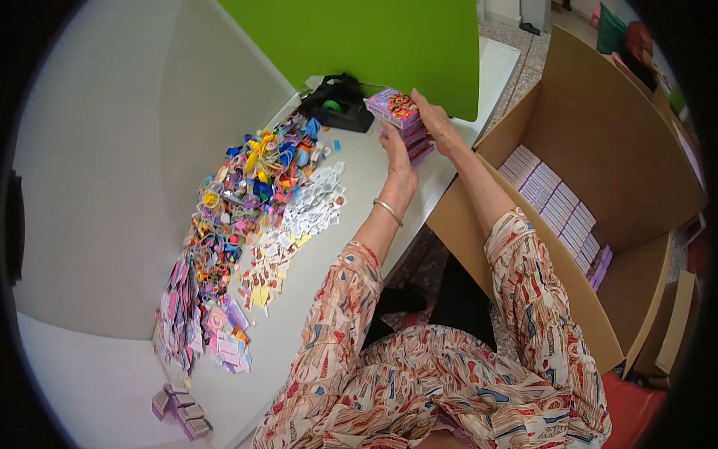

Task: Manually packaging small items into small boxes and then into a larger carton.

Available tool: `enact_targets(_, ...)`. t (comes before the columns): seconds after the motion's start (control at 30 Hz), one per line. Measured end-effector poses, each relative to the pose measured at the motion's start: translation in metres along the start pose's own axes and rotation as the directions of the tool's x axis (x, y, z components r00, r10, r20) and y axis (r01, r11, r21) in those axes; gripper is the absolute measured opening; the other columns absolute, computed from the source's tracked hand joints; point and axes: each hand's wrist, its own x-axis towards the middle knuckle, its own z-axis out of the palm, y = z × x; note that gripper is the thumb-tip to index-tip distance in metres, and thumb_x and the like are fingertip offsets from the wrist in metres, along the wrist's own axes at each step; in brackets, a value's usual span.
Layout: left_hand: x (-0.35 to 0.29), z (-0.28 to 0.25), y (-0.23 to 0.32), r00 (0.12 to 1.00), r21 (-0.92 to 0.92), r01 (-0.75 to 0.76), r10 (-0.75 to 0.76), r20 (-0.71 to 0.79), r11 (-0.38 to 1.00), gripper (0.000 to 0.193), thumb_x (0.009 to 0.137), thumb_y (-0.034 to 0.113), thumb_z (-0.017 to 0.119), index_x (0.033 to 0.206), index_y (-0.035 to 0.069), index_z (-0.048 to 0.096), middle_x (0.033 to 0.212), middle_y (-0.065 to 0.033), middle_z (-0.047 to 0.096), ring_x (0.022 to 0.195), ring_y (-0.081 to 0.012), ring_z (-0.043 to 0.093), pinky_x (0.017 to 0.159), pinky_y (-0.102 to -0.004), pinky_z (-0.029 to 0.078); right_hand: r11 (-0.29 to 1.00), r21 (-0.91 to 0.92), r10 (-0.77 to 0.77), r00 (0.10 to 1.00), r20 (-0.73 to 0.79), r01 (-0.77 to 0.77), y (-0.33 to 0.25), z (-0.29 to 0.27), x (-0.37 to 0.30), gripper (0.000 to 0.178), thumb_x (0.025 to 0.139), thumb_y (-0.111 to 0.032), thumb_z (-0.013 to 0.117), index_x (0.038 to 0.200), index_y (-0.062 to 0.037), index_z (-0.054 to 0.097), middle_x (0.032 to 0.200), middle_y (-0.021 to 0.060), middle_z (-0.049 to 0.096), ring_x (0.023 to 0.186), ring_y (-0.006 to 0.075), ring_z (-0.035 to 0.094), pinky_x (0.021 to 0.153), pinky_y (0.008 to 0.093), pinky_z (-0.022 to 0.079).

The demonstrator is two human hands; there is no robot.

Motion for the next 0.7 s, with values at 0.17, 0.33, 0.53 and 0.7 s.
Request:
enact_targets(0.17,0.018,0.027,-0.005,0.993,0.12,0.003,0.011,-0.118,0.993,0.103,0.085,0.074,0.038,0.151,0.008,-0.005,0.155,-0.0198,0.001,0.143,-0.0317,0.014,0.114,-0.0416,0.018,0.999,-0.029,0.035,0.992,-0.121,-0.039,-0.009,-0.019,0.035,0.082,0.081,-0.072,0.047,0.119,-0.0008,0.06,0.121,0.014,0.058,0.105,0.0248,0.052,0.092,0.042,0.037)
enact_targets(0.33,0.017,0.068,-0.009,0.976,0.161,0.116,-0.083,-0.202,0.98,0.106,0.082,0.077,0.039,0.151,0.008,-0.004,0.156,-0.0202,-0.002,0.144,-0.0323,0.004,0.115,-0.0442,0.014,0.991,0.13,0.045,0.96,-0.276,-0.009,0.008,-0.061,0.078,0.097,0.082,-0.069,0.05,0.129,0.0148,0.045,0.133,0.0234,0.049,0.121,0.0283,0.047,0.098,0.0392,0.036)
enact_targets(0.53,0.032,0.068,-0.014,0.969,0.153,0.13,-0.092,-0.23,0.98,0.11,0.08,0.08,0.038,0.15,0.008,-0.007,0.157,-0.0177,-0.007,0.144,-0.0295,-0.01,0.115,-0.0438,0.008,0.971,0.232,0.015,0.957,-0.288,0.054,-0.007,-0.038,0.053,0.1,0.084,-0.067,0.051,0.126,0.0226,0.041,0.13,0.0277,0.05,0.12,0.0279,0.048,0.098,0.0367,0.037)
enact_targets(0.7,0.038,0.078,-0.026,0.969,0.172,0.201,-0.171,-0.176,0.964,0.116,0.079,0.082,0.035,0.147,0.005,-0.018,0.156,-0.016,-0.012,0.144,-0.0279,-0.01,0.116,-0.0426,0.004,1.0,0.016,0.005,0.92,-0.393,0.001,-0.024,-0.042,0.016,0.088,0.088,-0.062,0.049,0.117,0.0216,0.05,0.12,0.024,0.057,0.109,0.0276,0.053,0.091,0.037,0.042)
